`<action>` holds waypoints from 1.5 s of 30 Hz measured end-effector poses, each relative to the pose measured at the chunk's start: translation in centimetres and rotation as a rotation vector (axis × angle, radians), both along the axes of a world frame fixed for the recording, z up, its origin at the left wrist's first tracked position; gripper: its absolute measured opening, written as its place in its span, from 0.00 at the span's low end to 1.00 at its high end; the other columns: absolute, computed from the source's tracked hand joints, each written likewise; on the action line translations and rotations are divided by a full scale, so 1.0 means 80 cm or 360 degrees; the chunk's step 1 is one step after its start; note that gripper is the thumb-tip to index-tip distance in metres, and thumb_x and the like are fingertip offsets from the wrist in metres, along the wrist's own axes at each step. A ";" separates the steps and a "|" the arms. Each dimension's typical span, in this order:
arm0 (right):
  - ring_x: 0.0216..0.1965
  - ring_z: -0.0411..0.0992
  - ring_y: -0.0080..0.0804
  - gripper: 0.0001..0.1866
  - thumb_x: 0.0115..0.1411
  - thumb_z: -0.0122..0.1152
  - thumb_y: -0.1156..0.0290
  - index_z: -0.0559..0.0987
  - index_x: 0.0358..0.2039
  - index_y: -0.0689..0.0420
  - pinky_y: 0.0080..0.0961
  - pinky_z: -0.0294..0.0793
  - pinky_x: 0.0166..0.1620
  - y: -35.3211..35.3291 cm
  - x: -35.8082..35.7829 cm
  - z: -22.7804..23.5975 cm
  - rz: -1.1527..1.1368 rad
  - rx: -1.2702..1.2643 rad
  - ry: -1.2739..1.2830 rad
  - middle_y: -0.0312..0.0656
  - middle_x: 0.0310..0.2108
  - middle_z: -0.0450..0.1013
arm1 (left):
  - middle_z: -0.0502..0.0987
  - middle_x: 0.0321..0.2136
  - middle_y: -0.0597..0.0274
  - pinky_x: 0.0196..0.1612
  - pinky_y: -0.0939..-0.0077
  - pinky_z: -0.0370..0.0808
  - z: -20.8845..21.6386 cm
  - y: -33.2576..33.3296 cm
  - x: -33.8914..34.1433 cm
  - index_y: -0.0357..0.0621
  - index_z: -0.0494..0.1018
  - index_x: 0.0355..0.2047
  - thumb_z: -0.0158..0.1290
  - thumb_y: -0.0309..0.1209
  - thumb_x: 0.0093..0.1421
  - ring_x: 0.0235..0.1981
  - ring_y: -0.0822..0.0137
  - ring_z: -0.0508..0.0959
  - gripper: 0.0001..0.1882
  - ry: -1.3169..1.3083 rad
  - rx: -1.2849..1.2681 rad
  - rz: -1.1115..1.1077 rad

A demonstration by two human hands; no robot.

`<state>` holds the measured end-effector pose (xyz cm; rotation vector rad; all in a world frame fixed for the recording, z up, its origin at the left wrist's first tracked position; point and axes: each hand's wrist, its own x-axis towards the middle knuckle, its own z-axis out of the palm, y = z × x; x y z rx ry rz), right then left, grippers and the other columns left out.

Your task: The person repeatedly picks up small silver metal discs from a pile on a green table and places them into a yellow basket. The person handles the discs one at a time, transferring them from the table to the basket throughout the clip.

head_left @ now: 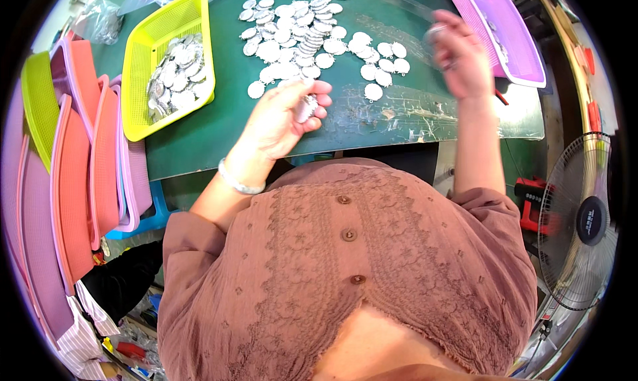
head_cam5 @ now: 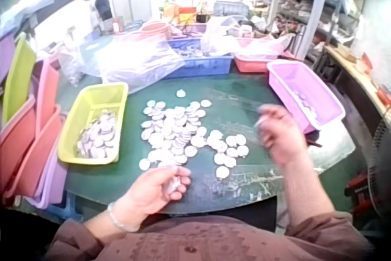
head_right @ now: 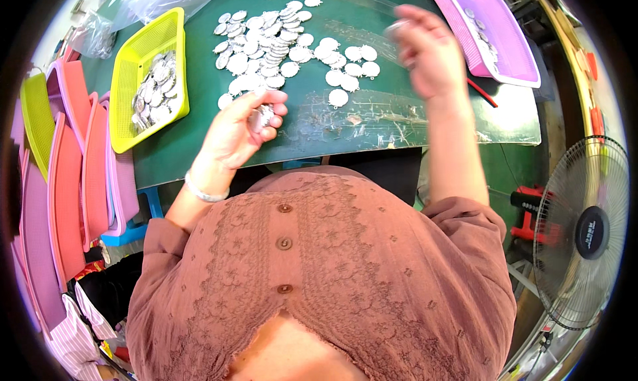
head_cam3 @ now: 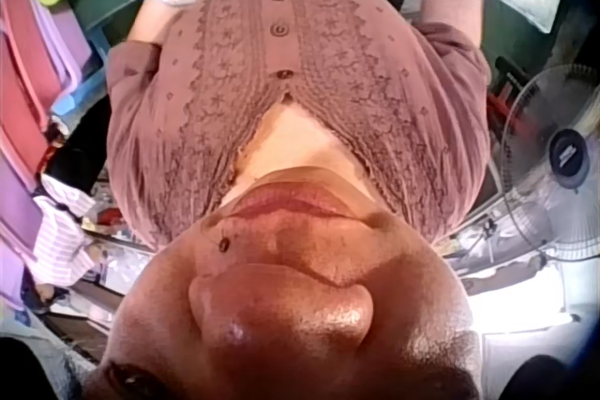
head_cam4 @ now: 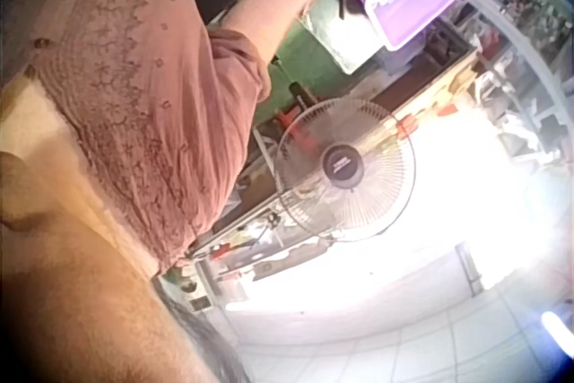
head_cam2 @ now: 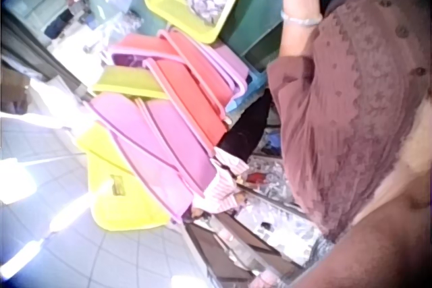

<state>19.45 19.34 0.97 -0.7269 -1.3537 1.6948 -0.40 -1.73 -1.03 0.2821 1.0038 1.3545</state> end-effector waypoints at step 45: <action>0.21 0.64 0.17 0.22 0.50 0.54 0.80 0.65 0.47 0.63 0.12 0.63 0.23 -0.084 -0.077 -0.018 0.0759 -0.0326 -0.0117 0.34 0.25 0.67 | 0.75 0.29 0.59 0.29 0.84 0.71 -0.005 0.020 0.015 0.36 0.68 0.40 0.47 0.28 0.59 0.26 0.73 0.74 0.11 0.0688 0.0185 0.0147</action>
